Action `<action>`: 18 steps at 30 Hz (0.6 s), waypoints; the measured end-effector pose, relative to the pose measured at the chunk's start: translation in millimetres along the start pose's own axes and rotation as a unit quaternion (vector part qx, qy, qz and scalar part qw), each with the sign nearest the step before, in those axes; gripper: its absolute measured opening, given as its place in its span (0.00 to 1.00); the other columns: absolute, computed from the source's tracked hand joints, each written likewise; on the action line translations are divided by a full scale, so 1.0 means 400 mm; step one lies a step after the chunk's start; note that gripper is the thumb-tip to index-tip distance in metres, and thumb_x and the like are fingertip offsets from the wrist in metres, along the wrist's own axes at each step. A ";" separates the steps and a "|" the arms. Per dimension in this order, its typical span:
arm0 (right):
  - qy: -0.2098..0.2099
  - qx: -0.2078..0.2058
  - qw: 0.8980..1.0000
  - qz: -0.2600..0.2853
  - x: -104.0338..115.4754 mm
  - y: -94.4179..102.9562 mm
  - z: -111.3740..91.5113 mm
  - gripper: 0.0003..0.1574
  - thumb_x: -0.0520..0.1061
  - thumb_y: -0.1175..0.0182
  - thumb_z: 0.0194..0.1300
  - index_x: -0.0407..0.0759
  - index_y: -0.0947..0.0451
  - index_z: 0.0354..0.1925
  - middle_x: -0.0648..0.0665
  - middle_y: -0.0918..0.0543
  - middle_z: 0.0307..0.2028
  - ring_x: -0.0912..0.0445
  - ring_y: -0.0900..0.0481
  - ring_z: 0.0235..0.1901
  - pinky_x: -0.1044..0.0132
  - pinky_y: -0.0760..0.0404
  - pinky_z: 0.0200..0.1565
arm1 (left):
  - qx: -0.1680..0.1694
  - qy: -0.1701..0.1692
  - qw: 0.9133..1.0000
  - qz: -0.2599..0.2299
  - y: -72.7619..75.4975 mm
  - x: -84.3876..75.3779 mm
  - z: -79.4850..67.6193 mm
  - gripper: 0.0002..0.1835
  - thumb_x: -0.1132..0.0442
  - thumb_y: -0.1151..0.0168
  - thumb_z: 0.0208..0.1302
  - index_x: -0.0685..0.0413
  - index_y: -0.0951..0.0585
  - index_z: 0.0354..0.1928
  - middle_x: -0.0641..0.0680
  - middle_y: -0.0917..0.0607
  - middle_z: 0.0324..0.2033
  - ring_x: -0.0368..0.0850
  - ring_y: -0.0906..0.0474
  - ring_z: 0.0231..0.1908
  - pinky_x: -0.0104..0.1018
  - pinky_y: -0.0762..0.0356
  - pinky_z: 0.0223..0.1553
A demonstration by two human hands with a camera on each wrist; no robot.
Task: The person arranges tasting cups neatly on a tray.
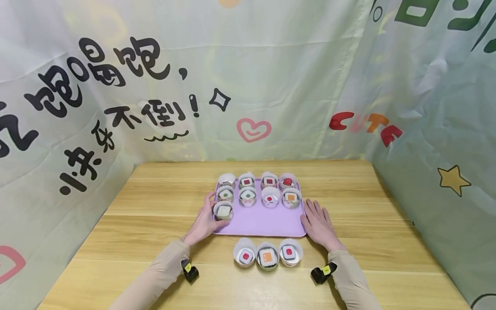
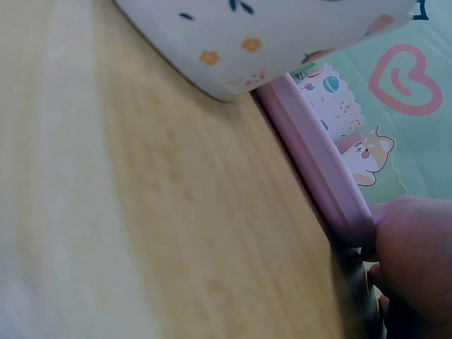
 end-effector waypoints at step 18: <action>0.001 -0.001 1.000 0.001 -0.005 -0.005 0.000 0.36 0.48 0.57 0.79 0.25 0.46 0.74 0.24 0.47 0.76 0.27 0.55 0.76 0.29 0.59 0.73 | -0.012 -0.023 0.999 0.023 -0.008 -0.012 -0.015 0.58 0.73 0.22 0.45 0.65 0.50 0.75 0.72 0.24 0.63 0.67 0.27 0.64 0.61 0.33 0.70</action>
Point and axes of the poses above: each hand's wrist, its own z-axis towards the middle knuckle, its own y-axis out of the back of the hand, x = y × z, the point moved 1 cm from there along z, towards the middle knuckle
